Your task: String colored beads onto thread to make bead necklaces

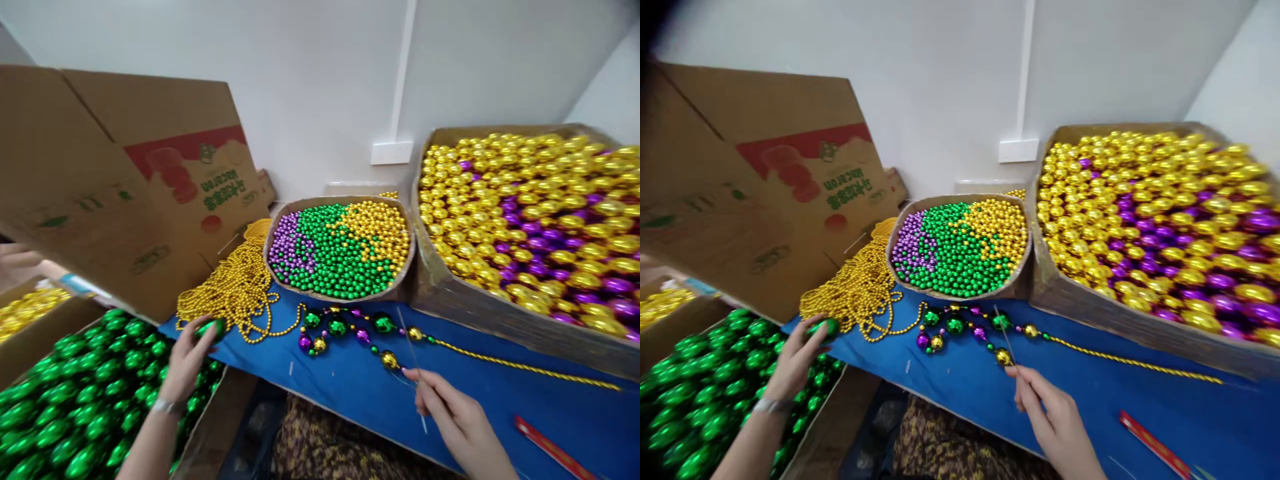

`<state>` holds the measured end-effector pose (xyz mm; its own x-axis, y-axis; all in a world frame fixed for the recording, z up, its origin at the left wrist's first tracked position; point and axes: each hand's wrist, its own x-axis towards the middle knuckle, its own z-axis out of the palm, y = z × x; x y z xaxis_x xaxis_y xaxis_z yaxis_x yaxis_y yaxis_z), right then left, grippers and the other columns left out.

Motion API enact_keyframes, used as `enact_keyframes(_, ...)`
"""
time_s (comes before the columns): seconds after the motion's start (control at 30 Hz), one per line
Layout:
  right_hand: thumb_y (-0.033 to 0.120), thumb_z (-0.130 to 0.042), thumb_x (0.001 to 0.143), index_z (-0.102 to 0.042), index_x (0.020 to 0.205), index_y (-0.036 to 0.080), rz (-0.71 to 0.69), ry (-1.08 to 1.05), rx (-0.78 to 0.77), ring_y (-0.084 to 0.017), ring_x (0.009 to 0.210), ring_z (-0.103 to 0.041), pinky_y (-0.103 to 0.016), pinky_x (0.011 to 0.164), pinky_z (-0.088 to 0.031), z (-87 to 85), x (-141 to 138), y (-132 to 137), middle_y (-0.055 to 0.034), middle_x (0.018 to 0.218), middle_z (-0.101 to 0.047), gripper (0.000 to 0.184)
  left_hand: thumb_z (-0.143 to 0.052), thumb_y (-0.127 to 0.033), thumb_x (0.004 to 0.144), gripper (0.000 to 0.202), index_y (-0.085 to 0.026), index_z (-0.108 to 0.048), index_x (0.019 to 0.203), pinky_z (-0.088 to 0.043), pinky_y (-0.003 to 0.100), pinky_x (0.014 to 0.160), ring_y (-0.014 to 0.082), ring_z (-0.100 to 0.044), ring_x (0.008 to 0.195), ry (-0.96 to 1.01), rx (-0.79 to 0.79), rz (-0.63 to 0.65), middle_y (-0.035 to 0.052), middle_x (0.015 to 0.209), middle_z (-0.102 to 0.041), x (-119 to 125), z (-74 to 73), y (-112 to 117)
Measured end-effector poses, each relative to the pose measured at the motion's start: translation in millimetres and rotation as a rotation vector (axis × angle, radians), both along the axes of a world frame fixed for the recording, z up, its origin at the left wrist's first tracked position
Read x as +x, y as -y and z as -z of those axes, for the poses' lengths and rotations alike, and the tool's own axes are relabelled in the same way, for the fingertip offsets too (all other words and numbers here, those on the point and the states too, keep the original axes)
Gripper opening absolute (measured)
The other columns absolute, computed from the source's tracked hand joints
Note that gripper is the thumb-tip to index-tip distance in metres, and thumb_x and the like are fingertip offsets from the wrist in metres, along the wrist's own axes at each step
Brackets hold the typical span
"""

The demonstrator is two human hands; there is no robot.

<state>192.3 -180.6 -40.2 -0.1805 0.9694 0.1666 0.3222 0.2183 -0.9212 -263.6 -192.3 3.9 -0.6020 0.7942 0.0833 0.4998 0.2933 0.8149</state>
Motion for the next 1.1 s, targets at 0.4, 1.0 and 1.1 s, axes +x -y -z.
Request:
enact_keyframes(0.4,0.020,-0.049,0.087,-0.063,0.110,0.025,-0.132,0.281,0.402,-0.020,0.085,-0.069,-0.026,0.071,-0.057,2.8,-25,13,-0.0057,0.098,-0.071,0.027,-0.060,-0.031,0.081,0.029,-0.020,-0.053,0.107,-0.051,0.036,0.083,0.0237,-0.064,0.096,1.439,0.109,0.634,0.0053,0.101,-0.062,200,0.1,-72)
enact_keyframes(1.0,0.017,-0.043,0.090,-0.064,0.110,0.019,-0.056,0.460,0.609,-0.017,0.077,-0.068,-0.025,0.065,-0.054,2.5,-9,2,-0.0058,0.090,-0.072,0.029,-0.052,-0.035,0.083,0.030,-0.016,-0.052,0.107,-0.047,0.022,0.052,0.0212,-0.065,0.076,1.425,0.058,0.822,0.0140,0.102,-0.064,202,14.2,-77)
enact_keyframes(1.1,0.015,-0.037,0.092,-0.064,0.107,0.017,-0.039,0.559,0.689,-0.015,0.068,-0.066,-0.024,0.060,-0.051,3.2,-7,1,-0.0055,0.081,-0.071,0.032,-0.057,-0.035,0.081,0.035,-0.015,-0.054,0.109,-0.047,0.022,0.051,0.0195,-0.063,0.073,1.309,0.058,0.852,0.0132,0.100,-0.063,201,11.1,-75)
